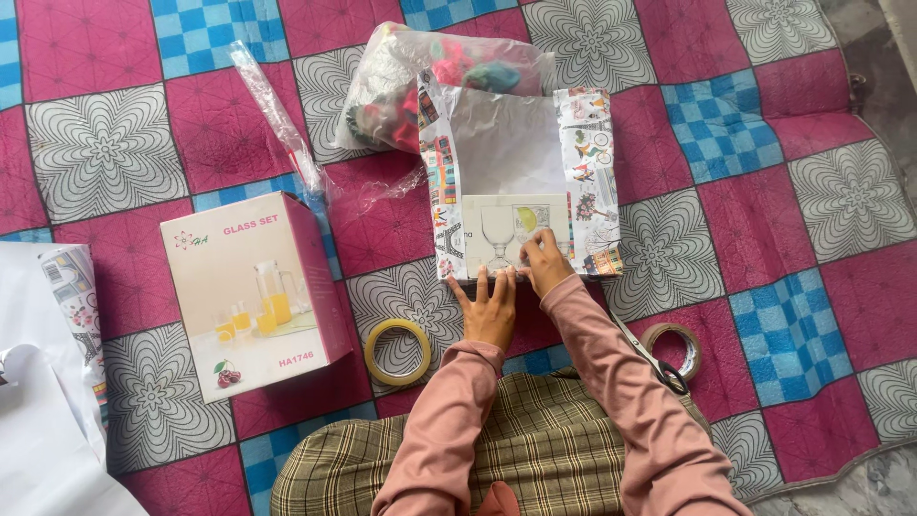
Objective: The person wraps a rectangular box with patterned wrapping paper. They fold the paper around the box, secure it with clear tape, and trim excess paper with scissors. The person sits on a patterned mat on the floor during the task.
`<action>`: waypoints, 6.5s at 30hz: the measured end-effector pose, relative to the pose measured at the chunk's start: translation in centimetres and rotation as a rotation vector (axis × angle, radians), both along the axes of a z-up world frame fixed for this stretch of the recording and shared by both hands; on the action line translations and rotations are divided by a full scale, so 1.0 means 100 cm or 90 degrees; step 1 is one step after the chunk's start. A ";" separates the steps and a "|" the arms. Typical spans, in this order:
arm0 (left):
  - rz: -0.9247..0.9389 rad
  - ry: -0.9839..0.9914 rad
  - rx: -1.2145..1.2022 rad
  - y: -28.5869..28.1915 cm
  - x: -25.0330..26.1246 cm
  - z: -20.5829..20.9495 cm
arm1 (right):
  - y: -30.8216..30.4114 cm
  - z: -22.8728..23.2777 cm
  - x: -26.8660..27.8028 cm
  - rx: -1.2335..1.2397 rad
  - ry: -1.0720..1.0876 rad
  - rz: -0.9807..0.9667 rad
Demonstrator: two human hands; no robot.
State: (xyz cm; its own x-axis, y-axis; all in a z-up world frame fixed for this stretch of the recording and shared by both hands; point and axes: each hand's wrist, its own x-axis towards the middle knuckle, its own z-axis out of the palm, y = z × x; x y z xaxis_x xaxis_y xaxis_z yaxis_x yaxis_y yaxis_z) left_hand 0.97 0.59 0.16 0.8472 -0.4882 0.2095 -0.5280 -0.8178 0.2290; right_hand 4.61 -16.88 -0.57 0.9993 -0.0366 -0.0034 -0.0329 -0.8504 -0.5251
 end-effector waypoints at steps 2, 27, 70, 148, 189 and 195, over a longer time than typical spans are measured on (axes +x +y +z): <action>-0.003 0.011 0.018 0.000 0.001 0.000 | 0.003 0.007 0.003 -0.023 0.036 -0.008; 0.013 0.073 0.002 -0.015 -0.003 -0.001 | -0.038 -0.038 0.153 -0.134 0.047 -0.123; -0.160 -0.098 0.046 -0.039 0.011 -0.011 | -0.066 0.058 -0.062 0.202 -0.187 -0.083; -0.111 0.484 -0.747 0.066 0.194 -0.096 | -0.181 -0.050 0.052 0.535 -0.136 -0.047; 0.137 0.454 -0.390 0.057 0.135 -0.015 | 0.013 -0.124 0.249 -0.173 0.034 0.198; 0.145 0.466 -0.384 0.057 0.129 -0.007 | 0.024 -0.099 0.170 -0.212 0.032 0.380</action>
